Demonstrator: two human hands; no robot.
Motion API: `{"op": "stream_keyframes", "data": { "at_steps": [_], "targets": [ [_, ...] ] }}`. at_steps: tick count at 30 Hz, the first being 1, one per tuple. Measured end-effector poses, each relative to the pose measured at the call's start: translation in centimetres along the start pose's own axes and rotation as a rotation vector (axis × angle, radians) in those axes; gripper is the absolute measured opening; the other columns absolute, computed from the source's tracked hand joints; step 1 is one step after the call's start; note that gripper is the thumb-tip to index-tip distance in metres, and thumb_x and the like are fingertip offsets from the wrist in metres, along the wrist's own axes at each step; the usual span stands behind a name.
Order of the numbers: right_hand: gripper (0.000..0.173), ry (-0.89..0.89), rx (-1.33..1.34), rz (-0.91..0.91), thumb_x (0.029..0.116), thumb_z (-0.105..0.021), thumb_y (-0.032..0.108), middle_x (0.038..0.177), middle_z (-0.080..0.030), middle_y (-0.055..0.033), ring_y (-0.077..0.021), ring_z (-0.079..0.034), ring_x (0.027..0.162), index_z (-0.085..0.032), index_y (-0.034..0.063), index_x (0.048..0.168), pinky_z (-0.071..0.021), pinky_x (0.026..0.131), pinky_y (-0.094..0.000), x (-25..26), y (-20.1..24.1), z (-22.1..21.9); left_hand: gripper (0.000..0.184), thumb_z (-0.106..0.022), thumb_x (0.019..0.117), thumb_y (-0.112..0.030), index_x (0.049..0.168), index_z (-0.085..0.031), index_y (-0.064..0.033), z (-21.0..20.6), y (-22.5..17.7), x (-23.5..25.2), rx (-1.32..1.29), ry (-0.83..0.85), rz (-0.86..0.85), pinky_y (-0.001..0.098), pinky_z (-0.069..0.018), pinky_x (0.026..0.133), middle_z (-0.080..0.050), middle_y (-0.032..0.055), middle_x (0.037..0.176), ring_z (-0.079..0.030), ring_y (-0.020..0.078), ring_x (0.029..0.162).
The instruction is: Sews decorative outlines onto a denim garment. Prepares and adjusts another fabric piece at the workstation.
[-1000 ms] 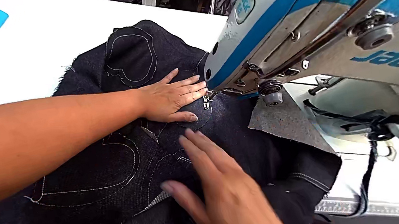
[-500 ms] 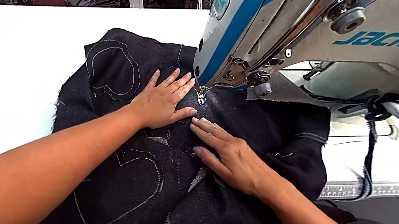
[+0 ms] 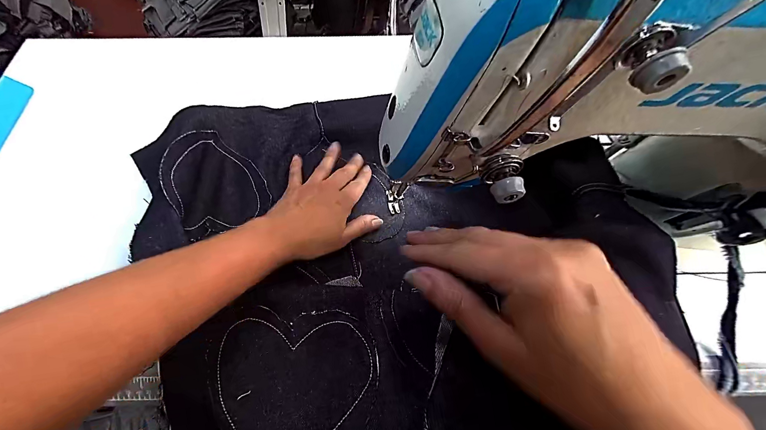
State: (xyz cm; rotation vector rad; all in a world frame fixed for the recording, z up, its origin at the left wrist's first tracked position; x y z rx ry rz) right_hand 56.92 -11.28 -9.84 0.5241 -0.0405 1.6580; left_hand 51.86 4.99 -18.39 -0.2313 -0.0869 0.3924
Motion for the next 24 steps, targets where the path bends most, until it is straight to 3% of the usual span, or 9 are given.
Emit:
{"op": "stream_keyframes", "data": {
  "at_steps": [1,2,3,4,6,9,15,18,24],
  "targets": [
    [0.040,-0.042,0.005,-0.060,0.1028,-0.053,0.037,0.125,-0.073,-0.0092,-0.0239,-0.070,0.117,-0.075,0.0070,0.118,-0.0579,0.094,-0.0431,-0.3,1.5,-0.7,0.050,-0.046,0.1071,-0.036,0.140,-0.059,-0.0012,0.7,-0.4,-0.1,0.040,-0.069,-0.216,0.0689,-0.0211,0.119,-0.054,0.0179,0.150,-0.037,0.0397,0.149],
    [0.048,-0.037,0.009,-0.098,0.1020,-0.054,0.041,0.135,-0.067,-0.0125,-0.0271,-0.063,0.128,-0.070,0.0035,0.127,-0.0521,0.105,-0.0454,-0.4,2.5,-2.4,0.041,-0.046,0.1063,-0.027,0.131,-0.068,-0.0033,1.1,-0.8,-0.4,0.065,-0.115,-0.466,0.0612,-0.0295,0.119,-0.064,0.0151,0.139,-0.050,0.0359,0.141],
    [0.059,-0.003,0.005,-0.121,0.1009,-0.055,0.046,0.145,-0.059,-0.0175,-0.0313,-0.055,0.138,-0.062,-0.0016,0.136,-0.0438,0.114,-0.0479,-0.4,2.9,-4.6,0.039,-0.044,0.1061,-0.023,0.128,-0.070,-0.0039,1.1,-0.8,-0.6,0.067,-0.127,-0.697,0.0550,-0.0340,0.119,-0.068,0.0140,0.134,-0.056,0.0336,0.135],
    [0.071,0.023,-0.016,-0.141,0.0994,-0.057,0.050,0.151,-0.051,-0.0231,-0.0362,-0.048,0.143,-0.054,-0.0069,0.142,-0.0376,0.118,-0.0504,-0.5,2.7,-6.8,0.041,-0.041,0.1069,-0.023,0.130,-0.069,-0.0032,0.9,-0.6,-0.6,0.047,-0.113,-0.851,0.0514,-0.0356,0.119,-0.068,0.0150,0.134,-0.058,0.0333,0.134],
    [0.084,0.033,-0.086,-0.185,0.1004,-0.050,0.057,0.154,-0.043,-0.0317,-0.0439,-0.042,0.145,-0.045,-0.0139,0.146,-0.0329,0.120,-0.0542,-0.6,1.3,-9.9,0.047,-0.036,0.1092,-0.030,0.142,-0.060,-0.0061,0.3,0.5,-0.3,0.016,-0.055,-0.940,0.0490,-0.0330,0.121,-0.061,0.0145,0.144,-0.052,0.0320,0.140],
    [0.087,0.053,-0.145,-0.207,0.1031,-0.035,0.062,0.155,-0.043,-0.0302,-0.0422,-0.042,0.146,-0.044,-0.0128,0.147,-0.0320,0.121,-0.0519,-1.1,0.2,-11.2,0.049,-0.034,0.1101,-0.035,0.147,-0.056,-0.0122,-0.4,1.5,-0.3,-0.075,-0.016,-0.845,0.0491,-0.0260,0.125,-0.055,0.0079,0.152,-0.043,0.0272,0.147],
    [0.083,0.069,-0.116,-0.064,0.1029,-0.037,0.061,0.153,-0.048,-0.0262,-0.0380,-0.046,0.144,-0.049,-0.0102,0.145,-0.0349,0.120,-0.0496,-1.5,-1.6,-10.1,0.048,-0.035,0.1099,-0.035,0.148,-0.057,-0.0162,-0.6,1.3,-0.9,-0.091,-0.059,-0.653,0.0532,-0.0252,0.124,-0.053,0.0069,0.154,-0.042,0.0265,0.148],
    [0.078,0.083,-0.117,0.047,0.1037,-0.037,0.059,0.151,-0.052,-0.0219,-0.0339,-0.050,0.142,-0.053,-0.0062,0.144,-0.0369,0.119,-0.0464,-1.7,-3.0,-9.4,0.049,-0.034,0.1103,-0.034,0.148,-0.056,-0.0123,-0.8,0.4,-1.9,-0.061,-0.106,-0.505,0.0556,-0.0268,0.122,-0.051,0.0084,0.155,-0.041,0.0296,0.149],
    [0.058,0.159,-0.002,0.417,0.1070,-0.041,0.042,0.150,-0.056,-0.0151,-0.0286,-0.051,0.142,-0.057,0.0002,0.143,-0.0384,0.119,-0.0413,-1.2,-7.6,-7.4,0.051,-0.031,0.1105,-0.034,0.152,-0.050,-0.0105,-1.7,-1.5,-3.2,-0.028,-0.170,-0.164,0.0593,-0.0248,0.122,-0.046,0.0113,0.159,-0.038,0.0334,0.150]
  ]
}}
Point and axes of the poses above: each hand's wrist, its own x-axis towards the middle knuckle, its own z-axis out of the back of the hand, y = z × x, the point moved 8 cm from there along x, towards the middle knuckle
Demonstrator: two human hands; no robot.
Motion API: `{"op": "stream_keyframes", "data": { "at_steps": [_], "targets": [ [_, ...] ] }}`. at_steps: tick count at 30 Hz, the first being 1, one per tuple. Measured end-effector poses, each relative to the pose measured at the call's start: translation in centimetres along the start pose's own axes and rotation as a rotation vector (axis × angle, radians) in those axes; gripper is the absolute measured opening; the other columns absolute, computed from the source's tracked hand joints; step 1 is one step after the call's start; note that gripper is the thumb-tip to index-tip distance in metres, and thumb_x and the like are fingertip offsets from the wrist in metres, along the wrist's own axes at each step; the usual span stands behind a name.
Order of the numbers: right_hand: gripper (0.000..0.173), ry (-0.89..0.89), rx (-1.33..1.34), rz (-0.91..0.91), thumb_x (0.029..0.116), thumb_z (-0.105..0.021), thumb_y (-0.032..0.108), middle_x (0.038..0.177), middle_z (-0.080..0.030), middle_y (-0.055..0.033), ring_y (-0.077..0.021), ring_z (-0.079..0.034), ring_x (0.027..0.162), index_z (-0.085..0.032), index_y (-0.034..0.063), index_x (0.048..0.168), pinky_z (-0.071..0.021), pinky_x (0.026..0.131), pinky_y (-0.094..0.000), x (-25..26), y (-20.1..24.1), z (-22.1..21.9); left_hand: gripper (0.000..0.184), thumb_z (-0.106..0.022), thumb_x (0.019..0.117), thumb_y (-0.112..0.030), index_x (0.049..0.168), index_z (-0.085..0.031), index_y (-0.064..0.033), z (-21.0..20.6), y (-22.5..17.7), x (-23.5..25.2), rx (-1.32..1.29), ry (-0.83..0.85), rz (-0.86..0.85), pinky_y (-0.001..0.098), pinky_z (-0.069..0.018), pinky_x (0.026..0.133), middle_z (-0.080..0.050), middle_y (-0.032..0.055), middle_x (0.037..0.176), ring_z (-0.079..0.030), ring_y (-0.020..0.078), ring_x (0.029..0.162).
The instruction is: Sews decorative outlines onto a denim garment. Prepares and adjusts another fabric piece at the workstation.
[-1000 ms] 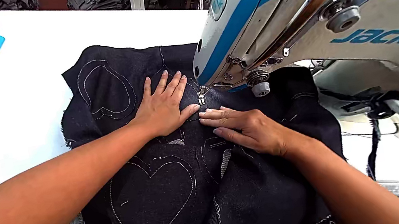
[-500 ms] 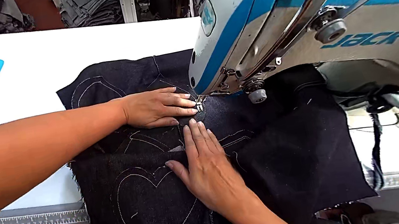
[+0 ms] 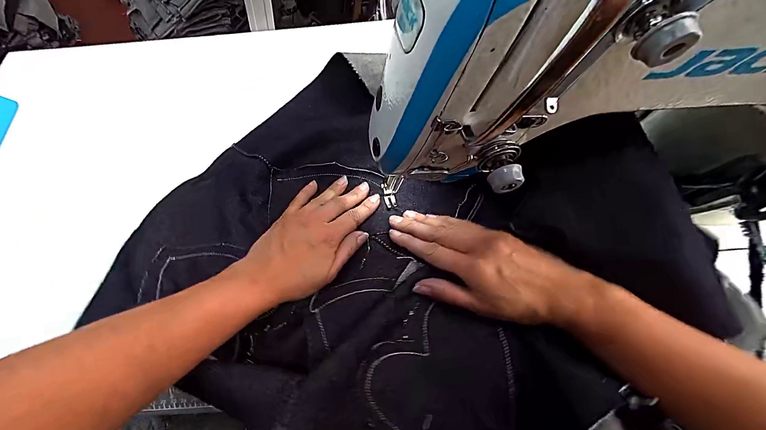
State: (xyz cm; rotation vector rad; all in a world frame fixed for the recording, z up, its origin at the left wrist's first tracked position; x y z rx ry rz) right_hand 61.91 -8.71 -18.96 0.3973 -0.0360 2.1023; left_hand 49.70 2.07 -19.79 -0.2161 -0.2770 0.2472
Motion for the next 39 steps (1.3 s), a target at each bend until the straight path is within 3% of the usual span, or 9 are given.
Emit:
{"op": "stream_keyframes", "data": {
  "at_steps": [6,10,14,22,29,33,35,37,39],
  "targets": [
    [0.049,-0.012,0.073,0.130,0.1078,-0.042,0.037,0.143,-0.063,-0.0106,-0.0243,-0.056,0.137,-0.065,0.0055,0.137,-0.0414,0.117,-0.0359,-0.1,-2.6,1.1,0.053,-0.035,0.1095,-0.038,0.151,-0.051,-0.0078,0.4,-0.8,0.5,0.085,0.079,0.002,0.0600,-0.0332,0.115,-0.050,0.0150,0.155,-0.043,0.0376,0.146],
    [0.035,-0.072,0.054,-0.221,0.1023,-0.053,0.031,0.125,-0.073,-0.0081,-0.0233,-0.067,0.122,-0.076,0.0084,0.116,-0.0546,0.103,-0.0402,1.5,1.4,3.1,0.050,-0.042,0.1067,-0.036,0.143,-0.059,-0.0072,2.3,1.1,2.2,0.150,0.179,-0.580,0.0510,-0.0377,0.113,-0.062,0.0136,0.141,-0.053,0.0328,0.136],
    [0.066,-0.153,0.039,-0.624,0.1010,-0.054,0.050,0.146,-0.057,-0.0201,-0.0353,-0.051,0.140,-0.060,-0.0037,0.138,-0.0392,0.117,-0.0526,2.8,6.2,-0.2,0.060,-0.039,0.1063,-0.043,0.149,-0.050,-0.0019,1.0,3.0,2.9,-0.012,0.234,-0.806,0.0483,-0.0262,0.124,-0.051,0.0181,0.153,-0.042,0.0333,0.147],
    [0.061,-0.163,-0.103,-0.514,0.1055,-0.041,0.043,0.151,-0.054,-0.0163,-0.0299,-0.050,0.143,-0.057,-0.0026,0.143,-0.0370,0.120,-0.0457,1.0,4.6,-2.1,0.062,-0.039,0.1070,-0.047,0.149,-0.050,-0.0034,1.0,2.5,1.2,-0.090,0.128,-0.507,0.0455,-0.0254,0.125,-0.050,0.0150,0.155,-0.039,0.0299,0.150],
    [0.040,-0.121,0.071,0.035,0.1051,-0.045,0.022,0.139,-0.065,-0.0110,-0.0271,-0.059,0.134,-0.069,0.0068,0.133,-0.0438,0.115,-0.0412,-1.1,-4.3,1.0,0.075,-0.041,0.1052,-0.053,0.152,-0.041,0.0047,-0.7,-2.4,-0.5,0.038,0.049,0.108,0.0523,-0.0224,0.125,-0.038,0.0233,0.160,-0.031,0.0360,0.153],
    [0.031,0.253,0.070,-0.287,0.1061,-0.051,0.010,0.136,-0.068,-0.0065,-0.0209,-0.061,0.130,-0.072,0.0106,0.129,-0.0416,0.113,-0.0350,1.6,-3.9,4.2,0.078,-0.040,0.1059,-0.053,0.155,-0.034,0.0066,-1.0,-3.7,-0.6,0.052,0.071,0.229,0.0535,-0.0175,0.126,-0.031,0.0247,0.163,-0.024,0.0376,0.155],
    [0.030,-0.136,0.003,-0.107,0.0990,-0.053,0.017,0.116,-0.076,-0.0124,-0.0270,-0.073,0.107,-0.079,0.0081,0.110,-0.0573,0.094,-0.0401,0.3,-4.6,4.1,0.077,-0.044,0.1051,-0.052,0.156,-0.034,0.0057,-0.5,-3.2,-0.6,0.029,0.095,0.176,0.0544,-0.0189,0.125,-0.032,0.0254,0.163,-0.025,0.0388,0.154],
    [0.029,-0.244,-0.053,-0.309,0.1008,-0.053,0.018,0.106,-0.076,-0.0149,-0.0299,-0.074,0.095,-0.077,0.0027,0.107,-0.0596,0.080,-0.0465,0.2,-1.7,5.8,0.078,-0.046,0.1028,-0.056,0.154,-0.040,0.0026,0.2,-2.4,-0.1,0.048,0.188,0.050,0.0547,-0.0270,0.122,-0.040,0.0242,0.159,-0.033,0.0399,0.151],
    [0.032,-0.297,-0.014,-0.549,0.1022,-0.053,0.024,0.116,-0.073,-0.0126,-0.0284,-0.071,0.107,-0.074,0.0040,0.116,-0.0579,0.090,-0.0473,0.6,2.4,5.1,0.076,-0.045,0.1022,-0.058,0.153,-0.044,-0.0007,1.0,-1.6,0.6,0.083,0.297,-0.128,0.0553,-0.0356,0.116,-0.046,0.0234,0.155,-0.040,0.0418,0.146]
  ]
}}
Point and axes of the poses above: each hand's wrist, its own x-axis towards the middle knuckle, its own z-axis out of the back of the hand, y = z × x, the point moved 8 cm from there along x, towards the middle knuckle
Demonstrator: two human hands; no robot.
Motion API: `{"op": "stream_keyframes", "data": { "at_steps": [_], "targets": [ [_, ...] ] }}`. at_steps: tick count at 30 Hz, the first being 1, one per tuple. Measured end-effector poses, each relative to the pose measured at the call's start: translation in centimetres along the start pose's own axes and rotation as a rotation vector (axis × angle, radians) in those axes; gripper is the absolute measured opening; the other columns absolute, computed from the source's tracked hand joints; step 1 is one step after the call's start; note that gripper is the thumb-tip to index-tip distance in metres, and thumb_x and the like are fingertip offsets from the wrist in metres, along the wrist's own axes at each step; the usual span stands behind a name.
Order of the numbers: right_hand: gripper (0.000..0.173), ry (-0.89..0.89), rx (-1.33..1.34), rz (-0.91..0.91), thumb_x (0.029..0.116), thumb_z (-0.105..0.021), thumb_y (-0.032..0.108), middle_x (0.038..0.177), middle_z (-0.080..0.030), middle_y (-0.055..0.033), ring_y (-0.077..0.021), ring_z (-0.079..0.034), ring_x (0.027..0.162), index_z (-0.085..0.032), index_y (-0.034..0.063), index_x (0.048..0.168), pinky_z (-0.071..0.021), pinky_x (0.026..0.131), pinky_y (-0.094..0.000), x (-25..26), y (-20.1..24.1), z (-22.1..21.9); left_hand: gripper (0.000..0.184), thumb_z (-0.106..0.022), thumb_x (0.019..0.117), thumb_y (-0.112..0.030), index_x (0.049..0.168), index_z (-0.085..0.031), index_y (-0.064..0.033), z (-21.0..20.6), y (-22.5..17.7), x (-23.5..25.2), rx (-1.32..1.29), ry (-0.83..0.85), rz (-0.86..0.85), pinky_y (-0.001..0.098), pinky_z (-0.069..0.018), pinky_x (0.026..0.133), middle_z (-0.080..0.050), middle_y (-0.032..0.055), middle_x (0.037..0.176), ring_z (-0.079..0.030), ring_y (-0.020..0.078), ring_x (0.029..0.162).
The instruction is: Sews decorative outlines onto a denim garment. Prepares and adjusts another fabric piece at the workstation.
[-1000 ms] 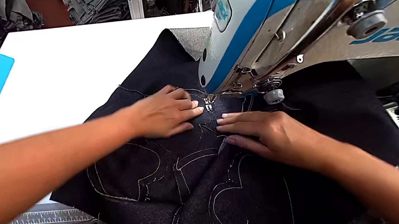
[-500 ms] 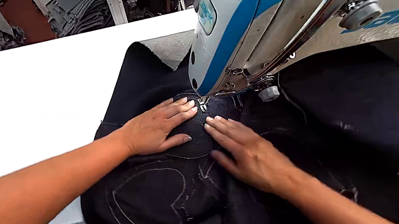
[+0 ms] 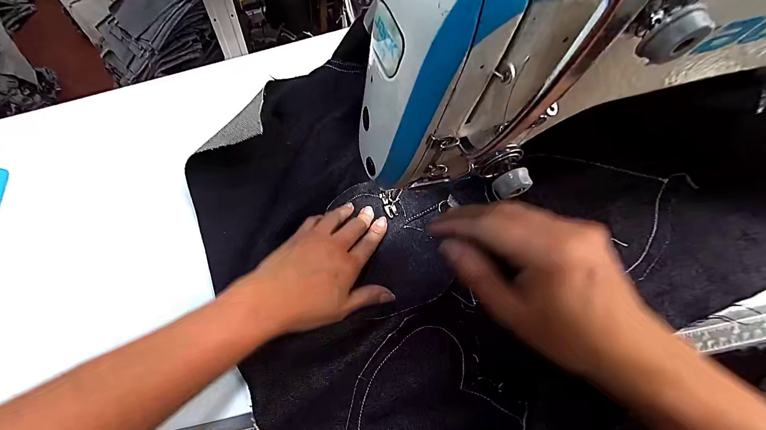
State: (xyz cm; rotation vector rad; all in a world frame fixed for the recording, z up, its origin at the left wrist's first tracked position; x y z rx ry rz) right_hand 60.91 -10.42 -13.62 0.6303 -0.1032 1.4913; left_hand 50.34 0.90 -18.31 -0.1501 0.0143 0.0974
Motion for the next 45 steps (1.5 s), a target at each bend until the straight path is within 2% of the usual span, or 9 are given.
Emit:
{"op": "stream_keyframes", "data": {
  "at_steps": [2,4,7,13,20,26,38,41,45],
  "targets": [
    [0.046,0.046,0.038,-0.080,0.1033,-0.053,0.035,0.139,-0.064,-0.0144,-0.0310,-0.057,0.135,-0.066,0.0010,0.132,-0.0449,0.113,-0.0506,-2.2,1.8,-3.7,0.070,-0.042,0.1035,-0.056,0.150,-0.050,-0.0031,0.5,1.0,0.0,0.031,-0.019,-0.185,0.0520,-0.0390,0.114,-0.054,0.0204,0.149,-0.047,0.0384,0.141],
    [0.057,0.045,-0.009,-0.034,0.1049,-0.046,0.041,0.151,-0.054,-0.0157,-0.0307,-0.048,0.144,-0.059,-0.0012,0.141,-0.0373,0.119,-0.0494,-3.3,1.4,-6.2,0.068,-0.036,0.1062,-0.052,0.153,-0.045,-0.0038,-0.1,1.7,-0.4,0.002,-0.072,-0.272,0.0503,-0.0289,0.123,-0.048,0.0185,0.155,-0.039,0.0342,0.149],
    [0.054,0.046,-0.012,0.059,0.1052,-0.046,0.037,0.150,-0.055,-0.0149,-0.0298,-0.050,0.143,-0.059,0.0003,0.142,-0.0389,0.118,-0.0478,-3.4,0.3,-6.2,0.067,-0.033,0.1079,-0.051,0.157,-0.040,-0.0051,-1.4,1.4,-1.2,-0.061,-0.154,-0.234,0.0516,-0.0196,0.126,-0.038,0.0185,0.162,-0.030,0.0324,0.154],
    [0.044,0.075,0.099,0.227,0.1039,-0.047,0.026,0.145,-0.061,-0.0132,-0.0286,-0.054,0.139,-0.064,0.0022,0.137,-0.0401,0.118,-0.0449,-2.3,-2.6,-5.1,0.067,-0.036,0.1070,-0.049,0.153,-0.044,-0.0017,-1.7,-0.5,-1.1,-0.049,-0.228,0.041,0.0529,-0.0226,0.125,-0.041,0.0169,0.161,-0.033,0.0327,0.152],
    [0.038,0.081,0.155,0.354,0.1021,-0.047,0.016,0.138,-0.066,-0.0123,-0.0275,-0.059,0.134,-0.070,0.0024,0.130,-0.0416,0.117,-0.0390,-0.3,-4.5,-4.6,0.068,-0.038,0.1069,-0.049,0.153,-0.043,0.0010,-1.8,-1.1,-0.5,-0.067,-0.271,0.220,0.0534,-0.0227,0.124,-0.040,0.0184,0.161,-0.033,0.0334,0.152],
    [0.037,0.020,0.190,0.379,0.1011,-0.047,0.015,0.131,-0.070,-0.0129,-0.0276,-0.063,0.130,-0.073,0.0028,0.124,-0.0446,0.114,-0.0372,1.1,-5.5,-4.6,0.069,-0.040,0.1065,-0.049,0.153,-0.042,0.0023,-1.8,-0.7,0.3,-0.075,-0.285,0.270,0.0525,-0.0222,0.124,-0.039,0.0205,0.161,-0.032,0.0346,0.153],
    [0.037,0.022,0.186,0.355,0.1013,-0.046,0.014,0.132,-0.069,-0.0133,-0.0283,-0.063,0.129,-0.073,0.0033,0.125,-0.0457,0.113,-0.0383,1.7,-5.5,-4.6,0.069,-0.039,0.1071,-0.048,0.154,-0.041,0.0022,-1.8,-0.3,0.5,-0.065,-0.284,0.269,0.0521,-0.0212,0.125,-0.038,0.0204,0.162,-0.030,0.0347,0.154],
    [0.037,0.002,0.171,0.291,0.1018,-0.047,0.014,0.133,-0.069,-0.0146,-0.0309,-0.062,0.130,-0.072,0.0011,0.126,-0.0452,0.113,-0.0414,1.1,-4.8,-4.7,0.067,-0.038,0.1073,-0.047,0.153,-0.043,0.0022,-1.6,0.3,0.4,-0.051,-0.270,0.167,0.0545,-0.0222,0.124,-0.040,0.0200,0.160,-0.032,0.0350,0.153],
    [0.040,-0.022,0.031,-0.031,0.1037,-0.050,0.019,0.144,-0.059,-0.0205,-0.0369,-0.054,0.138,-0.064,-0.0048,0.133,-0.0395,0.117,-0.0526,-1.2,-0.6,-6.3,0.052,-0.037,0.1087,-0.034,0.148,-0.052,-0.0033,-0.4,4.3,0.2,0.053,-0.251,-0.237,0.0585,-0.0322,0.119,-0.051,0.0148,0.154,-0.045,0.0324,0.146]
  ]
}}
Point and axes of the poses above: each hand's wrist, its own x-axis towards the middle knuckle, its own z-axis out of the back of the hand, y = z × x, the point moved 8 cm from there along x, towards the middle knuckle
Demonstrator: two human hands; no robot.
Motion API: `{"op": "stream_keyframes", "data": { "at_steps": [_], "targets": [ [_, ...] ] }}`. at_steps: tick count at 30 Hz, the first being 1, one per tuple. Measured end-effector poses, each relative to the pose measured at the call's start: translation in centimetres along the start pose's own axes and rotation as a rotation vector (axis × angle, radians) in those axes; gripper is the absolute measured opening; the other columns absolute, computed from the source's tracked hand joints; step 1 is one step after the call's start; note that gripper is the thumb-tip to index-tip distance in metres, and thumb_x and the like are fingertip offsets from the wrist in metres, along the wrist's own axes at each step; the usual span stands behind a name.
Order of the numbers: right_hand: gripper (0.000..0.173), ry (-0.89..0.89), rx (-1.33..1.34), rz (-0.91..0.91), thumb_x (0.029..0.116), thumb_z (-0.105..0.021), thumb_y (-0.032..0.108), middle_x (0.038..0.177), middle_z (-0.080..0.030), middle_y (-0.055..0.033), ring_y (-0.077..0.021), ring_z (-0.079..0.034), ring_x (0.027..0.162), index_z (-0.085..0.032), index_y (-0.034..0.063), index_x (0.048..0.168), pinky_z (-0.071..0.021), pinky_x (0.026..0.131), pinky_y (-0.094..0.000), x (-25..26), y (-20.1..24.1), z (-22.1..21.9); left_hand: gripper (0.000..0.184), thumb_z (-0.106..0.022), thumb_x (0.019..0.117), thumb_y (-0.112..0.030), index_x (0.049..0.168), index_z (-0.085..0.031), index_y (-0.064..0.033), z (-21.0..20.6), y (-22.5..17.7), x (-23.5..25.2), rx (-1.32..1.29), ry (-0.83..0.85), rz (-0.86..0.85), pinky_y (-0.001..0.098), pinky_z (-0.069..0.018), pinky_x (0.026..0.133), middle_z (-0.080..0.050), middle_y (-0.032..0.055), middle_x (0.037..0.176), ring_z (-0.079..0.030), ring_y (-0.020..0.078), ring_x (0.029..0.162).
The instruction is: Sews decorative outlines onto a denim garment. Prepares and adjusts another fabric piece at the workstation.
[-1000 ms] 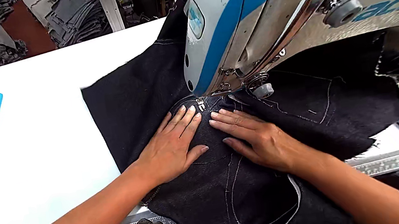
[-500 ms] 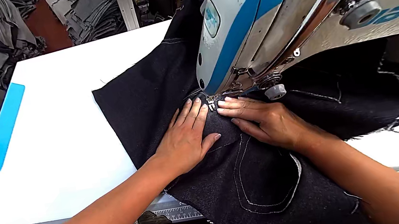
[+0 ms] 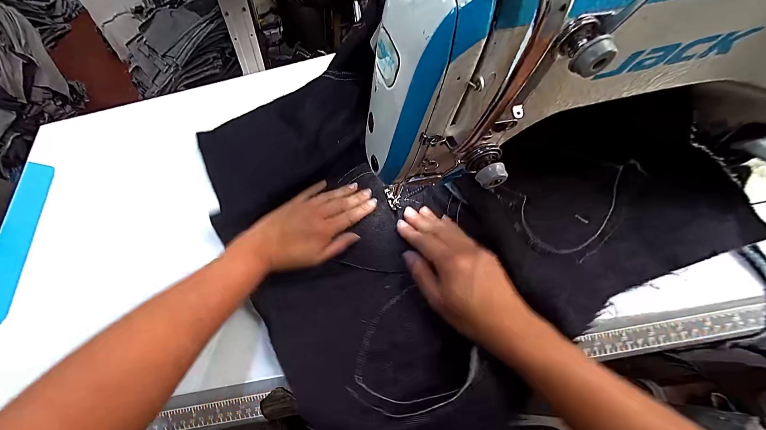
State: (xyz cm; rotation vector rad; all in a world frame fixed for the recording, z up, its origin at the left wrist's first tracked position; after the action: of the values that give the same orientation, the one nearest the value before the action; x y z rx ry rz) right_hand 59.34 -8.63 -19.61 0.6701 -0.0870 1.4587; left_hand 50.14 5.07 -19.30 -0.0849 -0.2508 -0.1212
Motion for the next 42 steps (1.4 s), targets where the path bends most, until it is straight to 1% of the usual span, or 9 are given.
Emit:
{"op": "stream_keyframes", "data": {
  "at_steps": [2,5,7,9,11,13,18,23,42],
  "targets": [
    [0.053,0.093,-0.132,-0.071,0.1046,-0.050,0.028,0.152,-0.049,-0.0267,-0.0412,-0.047,0.143,-0.053,-0.0097,0.142,-0.0348,0.119,-0.0548,-0.7,2.2,-1.0,0.049,-0.037,0.1083,-0.029,0.147,-0.054,-0.0058,0.9,1.3,0.6,0.071,0.089,-0.043,0.0603,-0.0327,0.117,-0.054,0.0136,0.152,-0.048,0.0322,0.144],
    [0.048,0.370,-0.239,0.018,0.1039,-0.059,0.028,0.141,-0.059,-0.0274,-0.0410,-0.056,0.134,-0.060,-0.0083,0.135,-0.0427,0.113,-0.0530,0.4,2.7,0.9,0.047,-0.041,0.1088,-0.030,0.142,-0.059,-0.0021,1.6,-0.3,3.2,0.003,0.242,0.483,0.0695,-0.0167,0.121,-0.056,0.0173,0.149,-0.037,0.0382,0.149],
    [0.037,0.463,-0.240,0.310,0.1006,-0.063,0.026,0.131,-0.067,-0.0224,-0.0396,-0.059,0.131,-0.070,-0.0023,0.124,-0.0409,0.116,-0.0528,1.6,1.1,2.5,0.066,-0.038,0.1092,-0.046,0.154,-0.040,0.0027,0.3,-2.4,3.0,-0.127,0.240,0.810,0.0741,-0.0073,0.119,-0.034,0.0222,0.163,-0.017,0.0433,0.156],
    [0.039,0.460,-0.197,0.621,0.1015,-0.056,0.030,0.136,-0.067,-0.0120,-0.0330,-0.059,0.134,-0.071,0.0069,0.129,-0.0420,0.116,-0.0480,2.5,-1.9,3.5,0.082,-0.034,0.1048,-0.062,0.162,-0.023,-0.0040,-1.3,-3.4,2.1,-0.122,0.168,0.911,0.0752,0.0012,0.118,-0.015,0.0153,0.171,-0.003,0.0411,0.158],
    [0.046,0.422,-0.132,0.726,0.1065,-0.045,0.036,0.146,-0.061,-0.0072,-0.0267,-0.055,0.138,-0.064,0.0105,0.140,-0.0401,0.118,-0.0429,2.4,-4.4,3.5,0.095,-0.032,0.0977,-0.075,0.163,-0.023,-0.0055,-1.7,-3.2,1.8,-0.068,0.112,0.877,0.0746,0.0009,0.118,-0.016,0.0138,0.171,-0.005,0.0397,0.158],
    [0.044,0.278,-0.073,0.605,0.1063,-0.044,0.030,0.143,-0.063,-0.0081,-0.0261,-0.058,0.136,-0.065,0.0082,0.138,-0.0426,0.116,-0.0416,1.1,-4.6,2.9,0.101,-0.034,0.0940,-0.079,0.162,-0.027,-0.0050,-1.6,-2.4,1.7,-0.069,0.118,0.795,0.0752,-0.0003,0.117,-0.020,0.0141,0.170,-0.008,0.0397,0.158],
    [0.042,0.012,-0.280,0.128,0.1024,-0.047,0.026,0.135,-0.069,-0.0105,-0.0276,-0.066,0.124,-0.069,0.0052,0.131,-0.0539,0.102,-0.0462,-1.4,1.5,1.0,0.089,-0.042,0.0980,-0.069,0.156,-0.039,-0.0011,-0.7,0.5,2.1,-0.095,0.082,0.283,0.0753,-0.0089,0.117,-0.035,0.0157,0.164,-0.022,0.0388,0.156],
    [0.047,-0.071,-0.436,-0.016,0.1035,-0.043,0.030,0.131,-0.070,-0.0165,-0.0317,-0.069,0.120,-0.070,-0.0015,0.127,-0.0544,0.099,-0.0442,-1.0,5.2,-1.0,0.087,-0.037,0.0985,-0.067,0.153,-0.044,0.0003,-0.4,2.3,3.5,-0.102,0.145,-0.065,0.0734,-0.0116,0.118,-0.042,0.0186,0.160,-0.028,0.0390,0.153],
    [0.039,-0.135,-0.418,0.050,0.1016,-0.047,0.025,0.120,-0.075,-0.0136,-0.0277,-0.073,0.112,-0.077,0.0019,0.113,-0.0572,0.095,-0.0376,-0.8,5.6,-0.1,0.091,-0.030,0.0968,-0.073,0.154,-0.043,-0.0028,-0.7,2.7,3.6,-0.083,0.145,-0.113,0.0716,-0.0137,0.118,-0.042,0.0166,0.160,-0.028,0.0369,0.154]
  ]
}}
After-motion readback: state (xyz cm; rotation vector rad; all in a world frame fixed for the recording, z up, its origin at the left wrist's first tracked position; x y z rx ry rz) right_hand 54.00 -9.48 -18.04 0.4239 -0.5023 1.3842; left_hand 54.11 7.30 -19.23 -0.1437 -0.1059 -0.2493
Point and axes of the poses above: each hand's wrist, its own x-axis towards the middle knuckle, its own z-axis out of the back of the hand, y = z × x, the point moved 8 cm from there along x, towards the middle knuckle
